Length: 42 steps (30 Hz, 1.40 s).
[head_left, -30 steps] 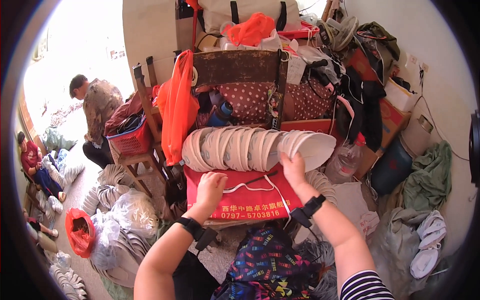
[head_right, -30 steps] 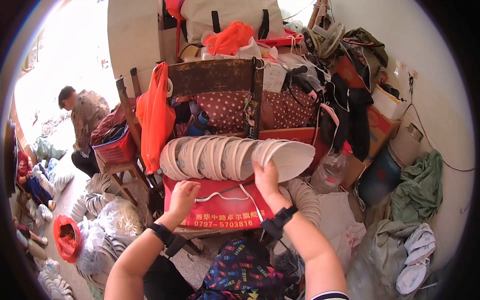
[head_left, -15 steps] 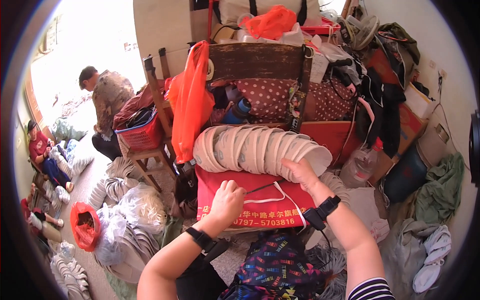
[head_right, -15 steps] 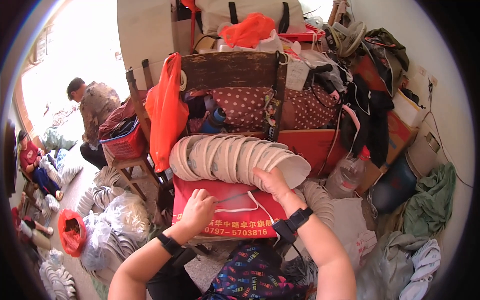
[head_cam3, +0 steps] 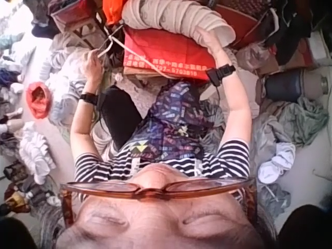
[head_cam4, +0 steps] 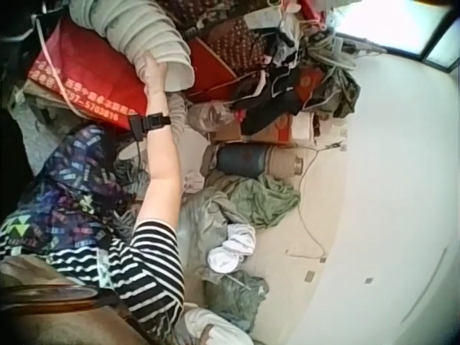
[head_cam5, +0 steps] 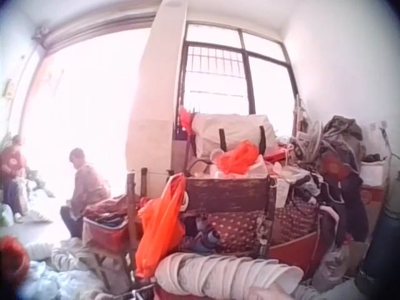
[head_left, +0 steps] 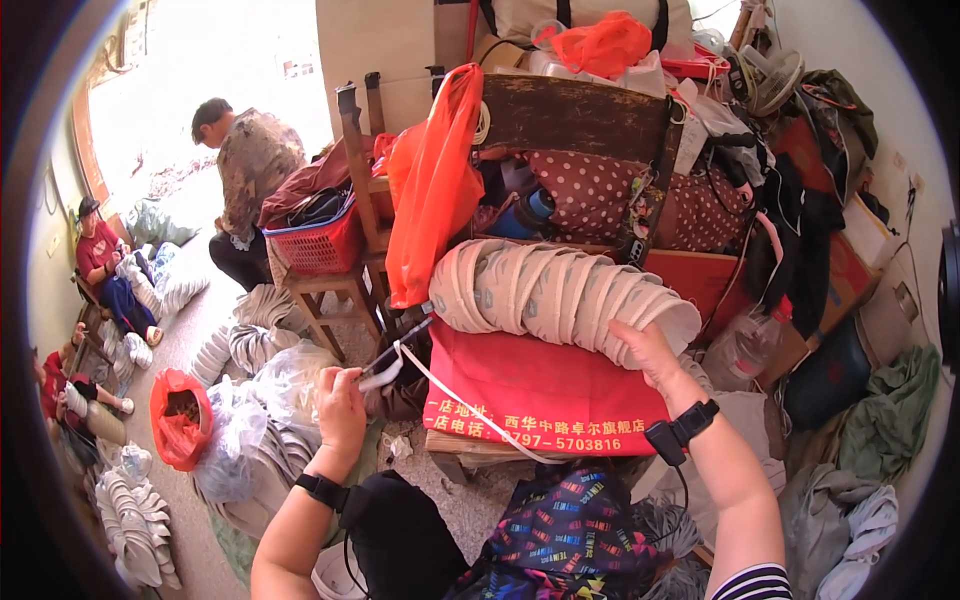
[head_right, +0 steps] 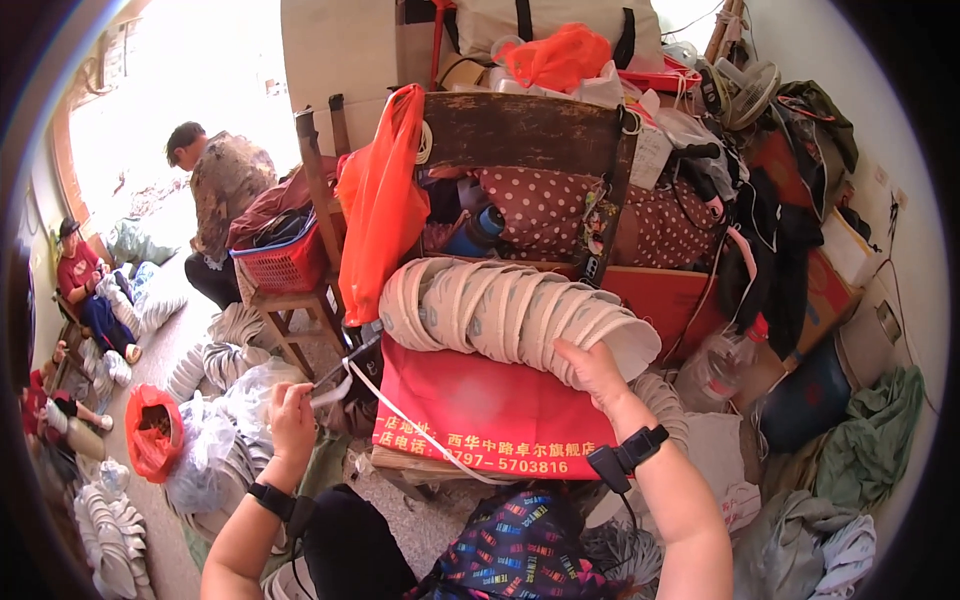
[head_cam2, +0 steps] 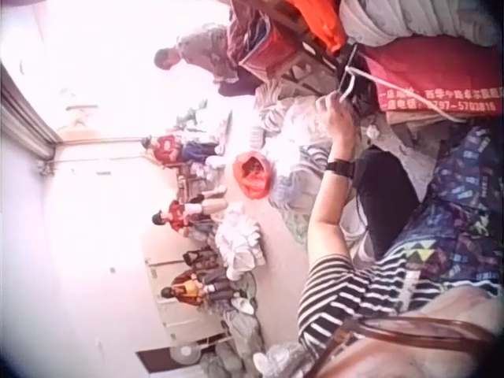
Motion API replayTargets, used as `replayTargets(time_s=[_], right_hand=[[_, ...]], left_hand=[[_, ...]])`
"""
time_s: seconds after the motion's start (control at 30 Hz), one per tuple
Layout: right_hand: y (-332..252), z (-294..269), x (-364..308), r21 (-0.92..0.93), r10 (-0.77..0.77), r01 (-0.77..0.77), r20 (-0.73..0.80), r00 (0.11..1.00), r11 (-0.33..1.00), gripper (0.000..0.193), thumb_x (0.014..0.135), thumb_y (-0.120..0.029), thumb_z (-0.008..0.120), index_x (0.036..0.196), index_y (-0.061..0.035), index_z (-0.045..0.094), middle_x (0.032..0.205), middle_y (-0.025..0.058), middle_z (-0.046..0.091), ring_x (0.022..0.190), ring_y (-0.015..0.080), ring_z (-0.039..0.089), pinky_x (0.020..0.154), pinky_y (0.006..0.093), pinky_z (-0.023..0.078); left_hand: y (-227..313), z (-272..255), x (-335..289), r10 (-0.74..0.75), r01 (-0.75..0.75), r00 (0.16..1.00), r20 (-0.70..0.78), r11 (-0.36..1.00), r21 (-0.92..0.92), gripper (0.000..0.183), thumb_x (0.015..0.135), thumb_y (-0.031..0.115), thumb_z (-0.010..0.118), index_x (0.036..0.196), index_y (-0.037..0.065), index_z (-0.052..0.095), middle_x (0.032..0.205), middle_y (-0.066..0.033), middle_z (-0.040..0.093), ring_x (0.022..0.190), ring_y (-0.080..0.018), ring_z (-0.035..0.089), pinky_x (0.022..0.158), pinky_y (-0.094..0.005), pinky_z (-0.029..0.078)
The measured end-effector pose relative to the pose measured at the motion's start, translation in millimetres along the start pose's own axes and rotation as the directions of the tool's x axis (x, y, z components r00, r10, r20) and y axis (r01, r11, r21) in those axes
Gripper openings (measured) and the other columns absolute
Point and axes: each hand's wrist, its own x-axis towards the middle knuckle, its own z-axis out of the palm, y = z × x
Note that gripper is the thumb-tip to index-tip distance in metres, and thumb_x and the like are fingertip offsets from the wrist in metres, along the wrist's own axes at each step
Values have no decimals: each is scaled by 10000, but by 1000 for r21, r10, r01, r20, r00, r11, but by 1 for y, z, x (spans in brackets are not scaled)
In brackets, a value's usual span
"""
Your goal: Lacing white sneakers in a shoe manufacturing facility.
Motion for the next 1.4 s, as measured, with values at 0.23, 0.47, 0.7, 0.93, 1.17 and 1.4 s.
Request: replayTargets(time_s=[0.23,0.47,0.7,0.93,1.17,1.4], right_hand=[[1,-4,5,-38,-15,14,-13,1000,999,621,887,-223,645,1391,48,405,1366,128,510,1233,217,497,1030,329,382],[-3,-1,1,7,-18,18,-2,1000,1000,614,893,-216,630,1401,37,394,1367,125,505,1236,216,492,1032,330,383],[-4,2,0,13,-10,10,1,1000,1000,608,896,-213,627,1401,34,395,1370,122,503,1241,220,490,1034,333,383],[-1,0,2,-3,-23,23,20,1000,1000,632,894,-233,632,1412,32,384,1388,123,491,1260,224,476,1046,334,365],[-3,1,0,0,-23,23,-9,1000,1000,653,890,-248,640,1419,27,376,1395,118,484,1268,218,468,1053,334,356],[0,-2,2,39,-2,1,13,1000,999,651,886,-251,642,1414,28,383,1390,120,488,1260,220,475,1048,333,362]], left_hand=[[-12,-66,33,146,-122,910,388,989,-87,95,835,73,631,901,64,699,827,-98,593,820,-292,597,738,-381,480],[-24,-132,48,-300,-91,630,716,887,452,170,779,108,607,881,97,742,875,-118,660,882,-277,649,774,-377,511],[3,-124,37,-201,20,887,417,917,399,156,840,139,581,873,120,732,902,-117,619,856,-322,628,781,-411,504],[15,-109,40,-155,-209,853,498,773,599,145,819,125,590,831,131,734,909,-84,652,883,-266,640,836,-414,452],[14,-102,39,-345,-403,773,533,382,832,133,794,143,606,836,142,732,917,-36,658,954,-199,601,856,-379,389],[9,-94,47,28,-187,969,244,727,660,154,827,117,568,927,107,686,921,-72,614,930,-251,591,806,-383,439]])
